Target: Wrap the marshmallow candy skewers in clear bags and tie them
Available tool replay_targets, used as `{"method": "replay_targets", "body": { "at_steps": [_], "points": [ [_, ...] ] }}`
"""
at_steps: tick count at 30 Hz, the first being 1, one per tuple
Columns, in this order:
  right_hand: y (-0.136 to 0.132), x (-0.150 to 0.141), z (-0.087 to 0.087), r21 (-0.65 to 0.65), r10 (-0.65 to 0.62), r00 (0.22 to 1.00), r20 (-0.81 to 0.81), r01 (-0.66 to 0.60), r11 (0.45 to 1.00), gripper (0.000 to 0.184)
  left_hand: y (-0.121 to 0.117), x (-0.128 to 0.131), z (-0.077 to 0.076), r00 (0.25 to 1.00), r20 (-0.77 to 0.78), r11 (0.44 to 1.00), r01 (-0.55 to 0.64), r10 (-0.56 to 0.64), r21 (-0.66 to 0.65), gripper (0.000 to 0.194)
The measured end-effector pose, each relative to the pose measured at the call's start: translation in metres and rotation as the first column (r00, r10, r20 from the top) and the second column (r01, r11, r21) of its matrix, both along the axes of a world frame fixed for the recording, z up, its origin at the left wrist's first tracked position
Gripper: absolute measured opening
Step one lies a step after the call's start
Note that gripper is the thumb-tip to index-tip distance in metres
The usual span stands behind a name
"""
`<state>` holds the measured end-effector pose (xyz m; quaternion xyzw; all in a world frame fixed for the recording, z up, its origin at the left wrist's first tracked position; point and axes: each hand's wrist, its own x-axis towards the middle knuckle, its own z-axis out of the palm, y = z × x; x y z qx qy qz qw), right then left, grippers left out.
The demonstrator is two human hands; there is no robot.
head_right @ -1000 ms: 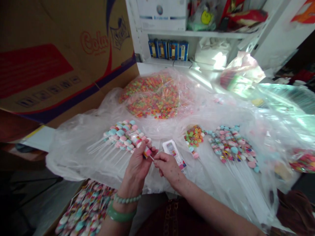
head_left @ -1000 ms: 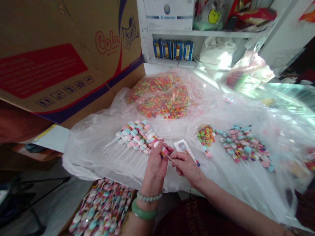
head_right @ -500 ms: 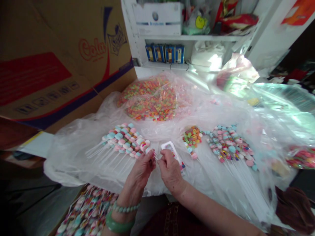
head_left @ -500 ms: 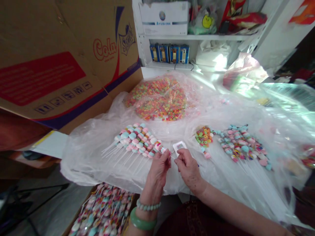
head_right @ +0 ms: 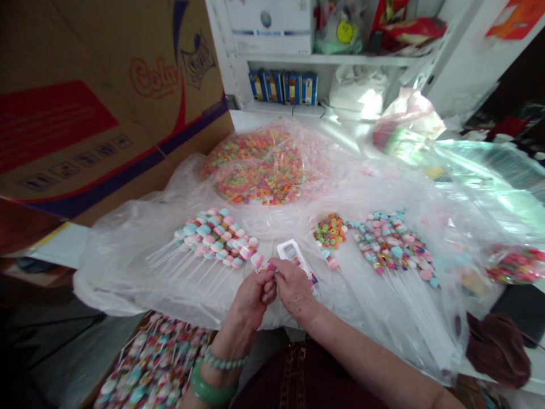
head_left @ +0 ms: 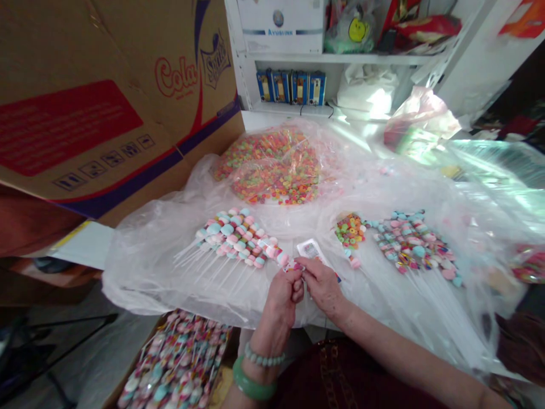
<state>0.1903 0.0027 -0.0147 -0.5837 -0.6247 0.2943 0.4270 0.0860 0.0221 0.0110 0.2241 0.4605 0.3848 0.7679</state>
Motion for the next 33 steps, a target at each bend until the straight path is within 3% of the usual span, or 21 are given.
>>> {"method": "replay_targets", "body": {
  "at_steps": [2, 6, 11, 15, 18, 20, 22, 24, 25, 28, 30, 31, 32, 33],
  "points": [
    [0.001, 0.001, 0.000, 0.086, 0.057, 0.998, 0.038, -0.060, 0.995, 0.029, 0.001, -0.007, 0.002, 1.000, -0.007, 1.000, 0.007, -0.007, -0.003, 0.015],
    [0.002, 0.002, 0.003, 0.119, 0.019, 1.000, 0.025, -0.022, 0.993, 0.024, 0.005, -0.021, 0.006, 0.999, 0.038, 0.999, 0.006, -0.004, -0.037, 0.043],
    [-0.003, -0.006, 0.003, 0.078, 0.071, 0.997, 0.037, -0.074, 0.994, 0.019, 0.011, -0.022, -0.002, 0.974, 0.069, 0.976, -0.214, 0.216, -0.024, 0.023],
    [-0.012, -0.014, 0.006, 0.123, 0.093, 0.947, 0.307, -0.136, 0.983, 0.017, 0.011, -0.016, -0.011, 0.956, 0.059, 0.956, -0.282, 0.287, -0.078, 0.019],
    [-0.014, -0.022, 0.012, 0.238, -0.014, 0.821, 0.570, -0.149, 0.960, 0.034, 0.006, -0.011, -0.017, 0.949, 0.086, 0.948, -0.290, 0.303, -0.131, 0.019],
    [-0.012, -0.026, 0.014, 0.253, -0.051, 0.783, 0.620, -0.139, 0.957, 0.027, 0.001, -0.008, -0.018, 0.946, 0.115, 0.946, -0.287, 0.305, -0.147, 0.021],
    [-0.008, -0.028, 0.015, 0.159, 0.016, 0.854, 0.520, -0.115, 0.981, 0.022, -0.005, -0.007, -0.016, 0.949, 0.137, 0.952, -0.262, 0.284, -0.158, 0.021],
    [-0.003, -0.028, 0.014, -0.073, 0.117, 0.977, 0.178, -0.105, 0.992, 0.021, -0.009, -0.012, -0.012, 0.958, 0.155, 0.963, -0.214, 0.240, -0.166, 0.021],
    [-0.002, -0.027, 0.014, -0.195, 0.136, 0.990, -0.028, -0.139, 0.971, 0.019, -0.012, -0.017, -0.010, 0.964, 0.157, 0.970, -0.192, 0.215, -0.148, 0.026],
    [0.000, -0.023, 0.012, -0.463, 0.095, 0.849, -0.519, -0.373, 0.804, 0.020, -0.018, -0.036, -0.007, 0.991, 0.091, 0.995, -0.101, 0.101, 0.001, 0.040],
    [-0.003, -0.021, 0.011, -0.530, 0.022, 0.735, -0.677, -0.509, 0.678, 0.021, -0.022, -0.050, -0.008, 1.000, -0.013, 0.996, 0.011, -0.010, 0.088, 0.036],
    [-0.004, -0.020, 0.011, -0.548, -0.022, 0.704, -0.709, -0.532, 0.645, 0.019, -0.024, -0.056, -0.009, 0.996, -0.072, 0.991, 0.068, -0.060, 0.115, 0.030],
    [-0.006, -0.019, 0.012, -0.560, -0.048, 0.717, -0.695, -0.499, 0.661, 0.017, -0.025, -0.060, -0.011, 0.988, -0.133, 0.985, 0.102, -0.083, 0.142, 0.024],
    [-0.008, -0.019, 0.013, -0.554, -0.052, 0.772, -0.634, -0.406, 0.727, 0.014, -0.027, -0.063, -0.013, 0.979, -0.191, 0.978, 0.106, -0.072, 0.177, 0.020]
  ]
}}
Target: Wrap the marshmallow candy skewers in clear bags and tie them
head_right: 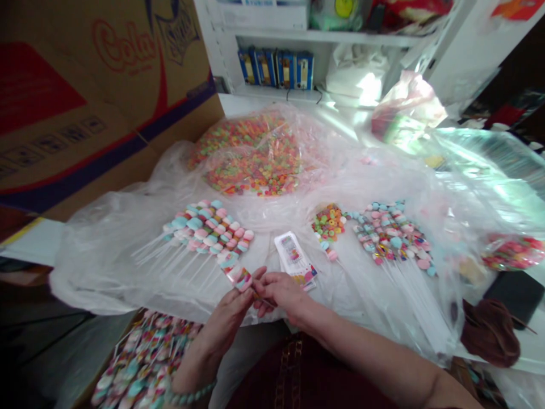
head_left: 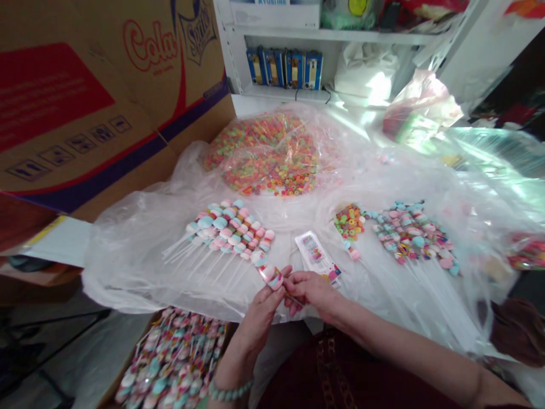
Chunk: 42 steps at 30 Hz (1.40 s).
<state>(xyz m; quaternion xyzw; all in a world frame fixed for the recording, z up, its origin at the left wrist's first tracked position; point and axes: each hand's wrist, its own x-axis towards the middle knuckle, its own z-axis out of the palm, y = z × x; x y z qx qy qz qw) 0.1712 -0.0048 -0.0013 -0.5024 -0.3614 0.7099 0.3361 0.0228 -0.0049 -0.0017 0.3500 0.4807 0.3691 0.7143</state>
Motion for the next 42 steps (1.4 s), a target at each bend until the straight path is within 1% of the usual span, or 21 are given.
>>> {"method": "replay_targets", "body": {
  "at_steps": [2, 3, 7, 9, 11, 12, 14, 16, 18, 19, 21, 23, 24, 26, 28, 30, 32, 36, 38, 40, 42],
  "points": [
    [-0.001, -0.001, 0.006, 0.198, -0.152, 0.972, 0.180, 0.115, 0.973, 0.006, -0.003, -0.001, -0.002, 0.996, -0.073, 0.995, -0.044, 0.050, 0.088, 0.026],
    [0.000, -0.003, 0.009, 0.253, -0.190, 0.960, 0.203, 0.136, 0.958, 0.009, -0.005, 0.001, -0.002, 0.996, -0.078, 0.994, -0.040, 0.049, 0.103, 0.030],
    [0.009, -0.015, 0.016, 0.095, -0.107, 0.993, -0.040, 0.110, 0.989, 0.017, -0.010, 0.017, -0.003, 0.996, 0.053, 0.993, 0.077, -0.072, -0.089, 0.042],
    [0.016, -0.020, 0.014, 0.104, -0.251, 0.968, -0.027, 0.252, 0.962, 0.018, -0.010, 0.022, -0.006, 0.999, 0.013, 0.987, -0.038, 0.041, -0.153, 0.039],
    [0.023, -0.020, 0.007, 0.200, -0.365, 0.927, 0.084, 0.343, 0.918, 0.019, -0.009, 0.023, -0.011, 0.968, -0.126, 0.970, -0.226, 0.215, -0.084, 0.034],
    [0.027, -0.017, 0.004, 0.258, -0.350, 0.923, 0.161, 0.303, 0.917, 0.016, -0.008, 0.022, -0.014, 0.941, -0.185, 0.956, -0.293, 0.283, -0.026, 0.031],
    [0.035, -0.008, -0.003, 0.398, -0.265, 0.883, 0.387, 0.099, 0.912, 0.014, -0.005, 0.017, -0.018, 0.901, -0.235, 0.930, -0.364, 0.364, 0.043, 0.028],
    [0.046, 0.004, -0.010, 0.502, -0.232, 0.707, 0.668, -0.199, 0.841, 0.016, -0.003, 0.012, -0.019, 0.899, -0.200, 0.918, -0.396, 0.389, 0.006, 0.027],
    [0.057, 0.013, -0.016, 0.460, -0.241, 0.453, 0.859, -0.471, 0.753, 0.017, 0.000, 0.008, -0.017, 0.908, -0.132, 0.910, -0.408, 0.397, -0.070, 0.028],
    [0.062, 0.016, -0.019, 0.406, -0.239, 0.350, 0.906, -0.556, 0.726, 0.018, 0.001, 0.006, -0.016, 0.912, -0.105, 0.908, -0.407, 0.397, -0.102, 0.028],
    [0.071, 0.018, -0.024, 0.341, -0.225, 0.259, 0.939, -0.629, 0.699, 0.018, 0.003, 0.003, -0.013, 0.918, -0.073, 0.907, -0.396, 0.389, -0.145, 0.027],
    [0.077, 0.020, -0.027, 0.350, -0.225, 0.272, 0.936, -0.633, 0.690, 0.018, 0.004, 0.000, -0.011, 0.920, -0.052, 0.905, -0.391, 0.388, -0.167, 0.026],
    [0.078, 0.021, -0.026, 0.381, -0.231, 0.312, 0.921, -0.613, 0.692, 0.018, 0.005, -0.002, -0.010, 0.919, -0.041, 0.903, -0.393, 0.392, -0.176, 0.026],
    [0.080, 0.025, -0.024, 0.481, -0.258, 0.446, 0.857, -0.512, 0.711, 0.019, 0.006, -0.006, -0.011, 0.915, -0.016, 0.897, -0.400, 0.404, -0.191, 0.026],
    [0.080, 0.030, -0.019, 0.561, -0.285, 0.608, 0.741, -0.328, 0.760, 0.017, 0.007, -0.009, -0.012, 0.913, 0.006, 0.894, -0.399, 0.408, -0.203, 0.026],
    [0.079, 0.033, -0.014, 0.562, -0.291, 0.713, 0.638, -0.174, 0.808, 0.016, 0.009, -0.010, -0.013, 0.913, 0.024, 0.894, -0.393, 0.407, -0.216, 0.027],
    [0.077, 0.033, -0.011, 0.548, -0.279, 0.705, 0.652, -0.183, 0.816, 0.017, 0.011, -0.009, -0.013, 0.914, 0.036, 0.894, -0.385, 0.403, -0.229, 0.028],
    [0.076, 0.025, -0.017, 0.444, -0.257, 0.401, 0.879, -0.496, 0.746, 0.018, 0.010, -0.003, -0.011, 0.927, 0.049, 0.906, -0.351, 0.372, -0.235, 0.032],
    [0.076, 0.021, -0.021, 0.394, -0.239, 0.331, 0.913, -0.557, 0.731, 0.019, 0.008, -0.001, -0.010, 0.931, 0.051, 0.910, -0.341, 0.362, -0.236, 0.033],
    [0.077, 0.021, -0.024, 0.450, -0.265, 0.390, 0.882, -0.528, 0.720, 0.020, 0.006, -0.001, -0.009, 0.932, 0.055, 0.910, -0.336, 0.359, -0.244, 0.034],
    [0.079, 0.026, -0.024, 0.558, -0.318, 0.512, 0.798, -0.426, 0.713, 0.021, 0.005, -0.002, -0.008, 0.929, 0.054, 0.905, -0.342, 0.366, -0.253, 0.035]
  ]
}}
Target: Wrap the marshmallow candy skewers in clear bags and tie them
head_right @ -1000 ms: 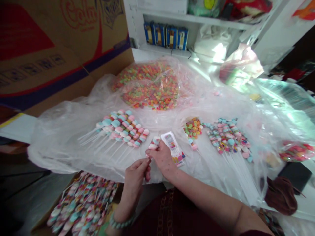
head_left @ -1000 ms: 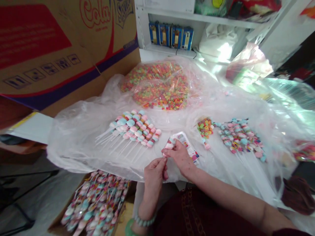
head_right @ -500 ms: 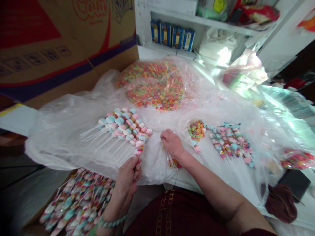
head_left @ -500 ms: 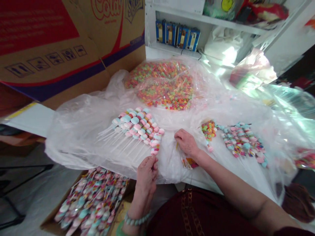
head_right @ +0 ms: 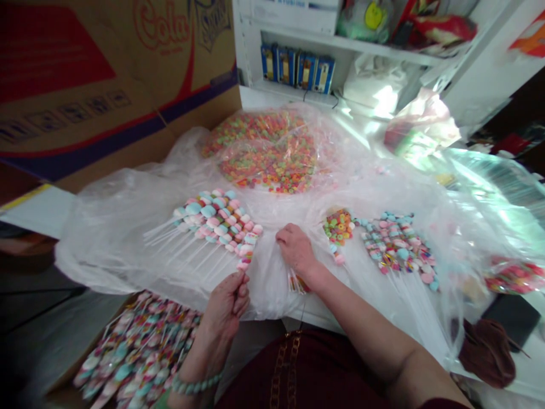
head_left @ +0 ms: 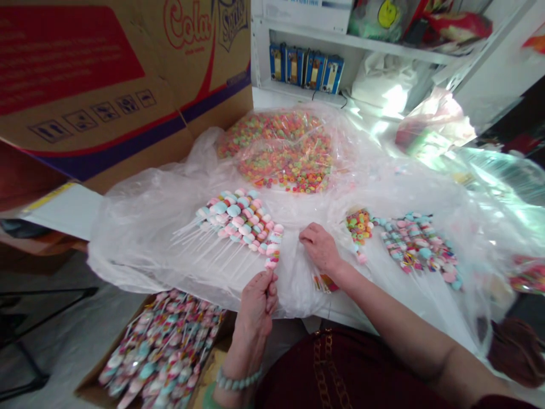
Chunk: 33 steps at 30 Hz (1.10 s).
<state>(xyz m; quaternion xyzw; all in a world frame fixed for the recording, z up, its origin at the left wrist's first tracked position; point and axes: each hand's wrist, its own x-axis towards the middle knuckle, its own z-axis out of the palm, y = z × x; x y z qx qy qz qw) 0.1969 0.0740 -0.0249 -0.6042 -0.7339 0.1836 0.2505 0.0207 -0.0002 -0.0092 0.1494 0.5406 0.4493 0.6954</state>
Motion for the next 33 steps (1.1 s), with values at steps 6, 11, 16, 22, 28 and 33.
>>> {"method": "replay_targets", "body": {
  "at_steps": [6, 11, 16, 22, 28, 33],
  "points": [
    [0.002, 0.027, 0.008, -0.044, -0.150, 0.876, -0.457, 0.147, 0.988, 0.018, 0.003, 0.004, 0.005, 1.000, 0.003, 1.000, -0.012, 0.012, -0.016, 0.033],
    [-0.011, 0.027, 0.019, -0.127, -0.262, 0.829, -0.495, 0.229, 0.965, 0.015, 0.007, 0.022, 0.012, 0.999, 0.028, 0.999, 0.038, -0.037, -0.013, 0.032],
    [-0.046, -0.004, 0.034, -0.031, -0.164, 0.892, -0.422, 0.167, 0.985, 0.018, 0.004, 0.046, 0.015, 0.998, 0.004, 0.995, 0.065, -0.066, 0.073, 0.037],
    [-0.066, -0.018, 0.025, 0.347, -0.080, 0.993, -0.089, 0.106, 0.932, 0.025, -0.001, 0.060, 0.010, 0.996, 0.049, 0.985, 0.071, -0.080, 0.155, 0.044],
    [-0.068, -0.018, 0.020, 0.413, -0.056, 0.994, -0.090, 0.089, 0.906, 0.024, 0.001, 0.056, 0.012, 1.000, -0.007, 0.985, 0.023, -0.022, 0.169, 0.043],
    [-0.073, -0.021, 0.019, 0.502, -0.026, 0.994, 0.111, -0.034, 0.864, 0.028, 0.002, 0.053, 0.013, 1.000, -0.025, 0.983, 0.008, -0.003, 0.182, 0.041]
  ]
}}
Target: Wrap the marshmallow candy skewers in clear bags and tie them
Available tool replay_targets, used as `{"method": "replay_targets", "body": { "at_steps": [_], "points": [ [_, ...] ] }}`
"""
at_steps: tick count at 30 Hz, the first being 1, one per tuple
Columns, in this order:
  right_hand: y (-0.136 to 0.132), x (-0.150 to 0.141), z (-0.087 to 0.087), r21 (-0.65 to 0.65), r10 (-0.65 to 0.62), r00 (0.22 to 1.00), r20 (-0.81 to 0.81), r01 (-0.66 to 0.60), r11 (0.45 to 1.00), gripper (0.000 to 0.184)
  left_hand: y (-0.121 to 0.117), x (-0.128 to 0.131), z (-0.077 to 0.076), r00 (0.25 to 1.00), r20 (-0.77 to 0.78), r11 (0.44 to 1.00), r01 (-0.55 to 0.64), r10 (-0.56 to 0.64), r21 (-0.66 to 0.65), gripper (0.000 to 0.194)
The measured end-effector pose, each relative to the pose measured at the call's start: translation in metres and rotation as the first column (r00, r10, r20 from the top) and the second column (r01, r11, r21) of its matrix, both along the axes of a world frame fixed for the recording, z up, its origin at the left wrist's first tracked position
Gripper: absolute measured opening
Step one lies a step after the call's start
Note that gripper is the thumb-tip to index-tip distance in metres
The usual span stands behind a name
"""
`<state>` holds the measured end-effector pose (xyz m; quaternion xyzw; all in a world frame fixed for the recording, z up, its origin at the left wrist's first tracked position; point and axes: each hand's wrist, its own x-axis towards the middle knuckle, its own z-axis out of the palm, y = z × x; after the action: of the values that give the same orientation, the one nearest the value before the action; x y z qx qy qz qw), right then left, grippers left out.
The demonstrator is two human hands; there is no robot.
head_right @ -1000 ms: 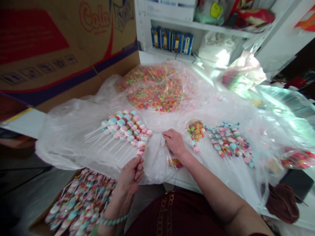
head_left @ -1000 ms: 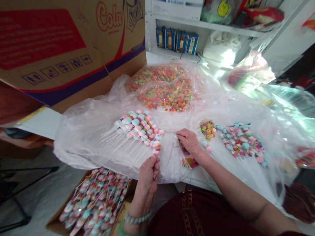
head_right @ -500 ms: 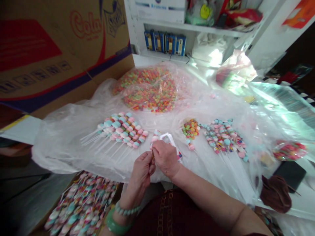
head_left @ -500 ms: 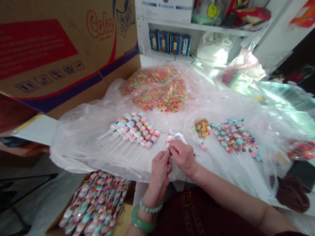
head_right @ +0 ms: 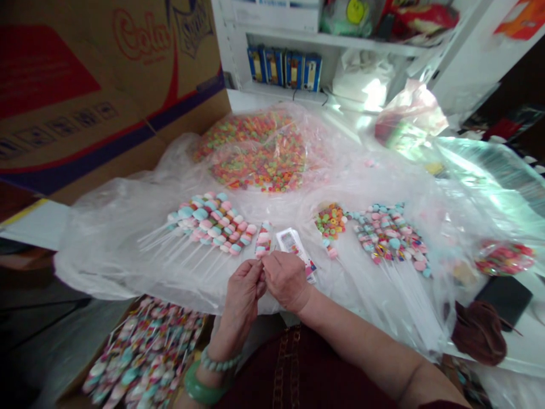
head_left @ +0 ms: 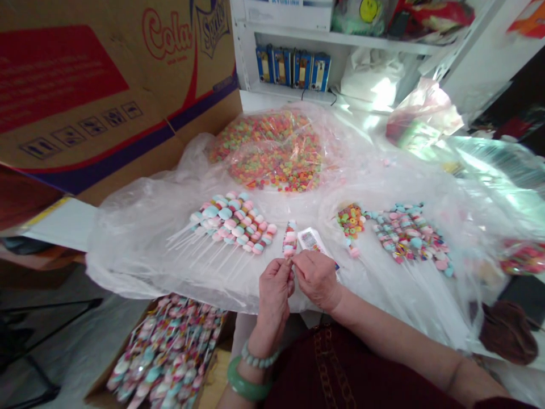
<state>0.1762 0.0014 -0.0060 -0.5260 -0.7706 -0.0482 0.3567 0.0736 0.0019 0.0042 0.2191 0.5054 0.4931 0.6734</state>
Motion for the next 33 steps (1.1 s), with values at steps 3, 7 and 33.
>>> {"method": "replay_targets", "body": {
  "at_steps": [3, 7, 33],
  "points": [
    [0.000, 0.000, -0.002, 0.033, 0.032, 0.997, 0.074, -0.035, 0.999, 0.030, 0.000, -0.003, -0.003, 1.000, -0.008, 1.000, -0.006, 0.006, 0.012, 0.038],
    [0.001, 0.001, -0.006, 0.036, 0.074, 0.995, 0.068, -0.076, 0.996, 0.030, 0.000, -0.007, -0.009, 1.000, -0.016, 0.999, 0.012, -0.012, 0.045, 0.035],
    [0.015, -0.014, -0.015, -0.583, -0.304, 0.801, -0.515, -0.068, 0.809, 0.018, 0.013, -0.019, -0.036, 0.995, -0.085, 0.998, 0.056, -0.056, 0.002, 0.034]
  ]
}}
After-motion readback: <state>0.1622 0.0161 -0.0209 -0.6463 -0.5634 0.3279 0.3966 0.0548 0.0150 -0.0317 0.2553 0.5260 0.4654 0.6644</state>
